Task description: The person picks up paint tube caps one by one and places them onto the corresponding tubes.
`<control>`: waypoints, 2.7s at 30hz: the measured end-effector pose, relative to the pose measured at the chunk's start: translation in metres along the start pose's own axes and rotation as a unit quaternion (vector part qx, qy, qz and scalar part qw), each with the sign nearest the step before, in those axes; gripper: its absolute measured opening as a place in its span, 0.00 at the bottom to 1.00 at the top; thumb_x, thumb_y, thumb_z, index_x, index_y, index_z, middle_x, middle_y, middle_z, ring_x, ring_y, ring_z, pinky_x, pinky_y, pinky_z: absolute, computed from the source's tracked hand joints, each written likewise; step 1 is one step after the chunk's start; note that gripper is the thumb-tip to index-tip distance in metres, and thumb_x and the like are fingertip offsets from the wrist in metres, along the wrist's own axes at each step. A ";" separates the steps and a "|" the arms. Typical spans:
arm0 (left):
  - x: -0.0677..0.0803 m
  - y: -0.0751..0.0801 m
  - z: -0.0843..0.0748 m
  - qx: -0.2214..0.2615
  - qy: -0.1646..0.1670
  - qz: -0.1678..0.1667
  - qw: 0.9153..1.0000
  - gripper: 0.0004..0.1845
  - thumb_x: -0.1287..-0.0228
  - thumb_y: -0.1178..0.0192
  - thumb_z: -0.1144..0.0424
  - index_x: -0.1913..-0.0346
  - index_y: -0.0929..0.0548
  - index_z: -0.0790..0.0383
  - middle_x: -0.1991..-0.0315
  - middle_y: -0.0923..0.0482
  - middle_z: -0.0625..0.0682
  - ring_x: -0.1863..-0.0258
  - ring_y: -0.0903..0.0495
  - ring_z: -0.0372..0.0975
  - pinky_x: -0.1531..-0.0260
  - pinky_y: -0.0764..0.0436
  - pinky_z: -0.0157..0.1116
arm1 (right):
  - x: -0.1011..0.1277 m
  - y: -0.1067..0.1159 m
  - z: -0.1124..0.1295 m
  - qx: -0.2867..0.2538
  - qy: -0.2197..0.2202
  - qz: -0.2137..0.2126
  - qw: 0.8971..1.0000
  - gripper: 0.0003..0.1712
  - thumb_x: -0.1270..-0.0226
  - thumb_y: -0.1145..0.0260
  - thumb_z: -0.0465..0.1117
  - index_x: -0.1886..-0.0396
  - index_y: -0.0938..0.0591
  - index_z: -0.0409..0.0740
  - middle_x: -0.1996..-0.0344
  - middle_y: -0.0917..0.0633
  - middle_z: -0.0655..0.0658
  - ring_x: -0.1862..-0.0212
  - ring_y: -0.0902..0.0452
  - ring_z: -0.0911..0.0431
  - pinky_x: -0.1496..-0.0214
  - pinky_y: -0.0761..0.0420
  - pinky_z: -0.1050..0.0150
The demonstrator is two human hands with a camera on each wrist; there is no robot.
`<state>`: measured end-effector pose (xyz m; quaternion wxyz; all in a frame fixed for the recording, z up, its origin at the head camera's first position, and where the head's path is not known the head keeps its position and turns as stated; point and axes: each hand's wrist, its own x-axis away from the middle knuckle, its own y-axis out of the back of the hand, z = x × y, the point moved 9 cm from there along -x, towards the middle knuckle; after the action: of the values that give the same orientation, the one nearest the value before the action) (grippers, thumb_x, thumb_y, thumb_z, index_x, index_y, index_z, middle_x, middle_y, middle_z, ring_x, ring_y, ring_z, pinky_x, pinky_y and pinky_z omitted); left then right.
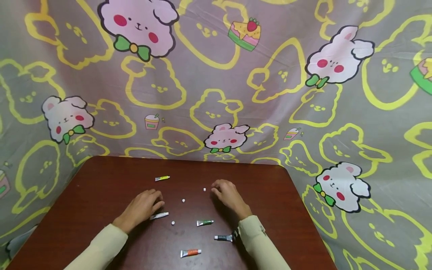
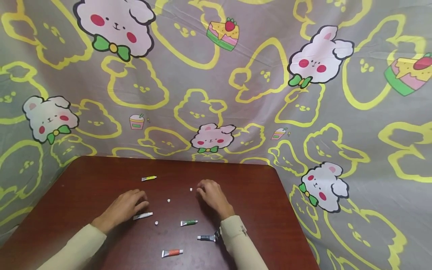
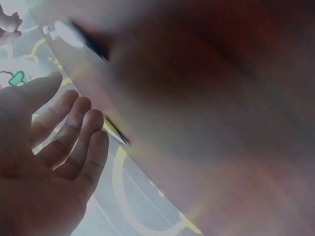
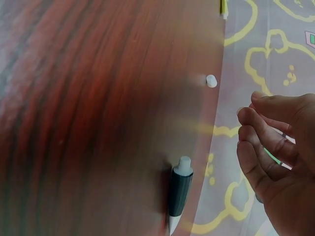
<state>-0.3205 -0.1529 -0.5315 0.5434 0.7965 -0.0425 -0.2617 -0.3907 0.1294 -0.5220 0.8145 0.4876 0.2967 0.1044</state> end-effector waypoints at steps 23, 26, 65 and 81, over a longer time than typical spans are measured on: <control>-0.052 -0.010 0.030 -0.041 0.008 -0.026 0.999 0.13 0.40 0.21 0.69 0.59 0.17 0.63 0.65 0.21 0.55 0.66 0.16 0.53 0.64 0.15 0.52 | -0.018 -0.024 0.005 -0.001 -0.017 0.054 0.998 0.08 0.26 0.25 0.38 0.52 0.08 0.39 0.56 0.08 0.44 0.52 0.10 0.50 0.47 0.12 0.52; -0.058 -0.011 0.034 -0.049 0.017 -0.022 0.998 0.15 0.38 0.21 0.68 0.54 0.16 0.65 0.63 0.21 0.57 0.65 0.16 0.53 0.63 0.14 0.52 | -0.022 -0.026 0.005 0.010 -0.026 0.063 0.998 0.10 0.26 0.25 0.39 0.51 0.08 0.40 0.55 0.08 0.43 0.51 0.10 0.49 0.45 0.12 0.53; -0.079 -0.026 0.044 -0.080 0.034 -0.008 0.996 0.10 0.35 0.25 0.71 0.65 0.18 0.64 0.68 0.23 0.58 0.70 0.17 0.54 0.70 0.15 0.50 | -0.026 -0.050 0.011 0.099 0.016 0.079 0.992 0.03 0.27 0.25 0.38 0.62 0.11 0.46 0.64 0.11 0.47 0.57 0.12 0.50 0.52 0.12 0.56; -0.072 -0.020 0.041 -0.082 0.010 -0.030 0.996 0.09 0.35 0.25 0.70 0.65 0.18 0.63 0.69 0.23 0.56 0.72 0.18 0.52 0.70 0.16 0.49 | -0.017 -0.040 0.004 0.018 -0.038 0.062 0.997 0.03 0.29 0.24 0.36 0.60 0.12 0.45 0.65 0.10 0.48 0.59 0.12 0.55 0.54 0.13 0.59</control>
<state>-0.4055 -0.1543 -0.5337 0.5995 0.7526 0.0088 -0.2723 -0.4067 0.0992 -0.5483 0.8083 0.5230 0.2368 0.1306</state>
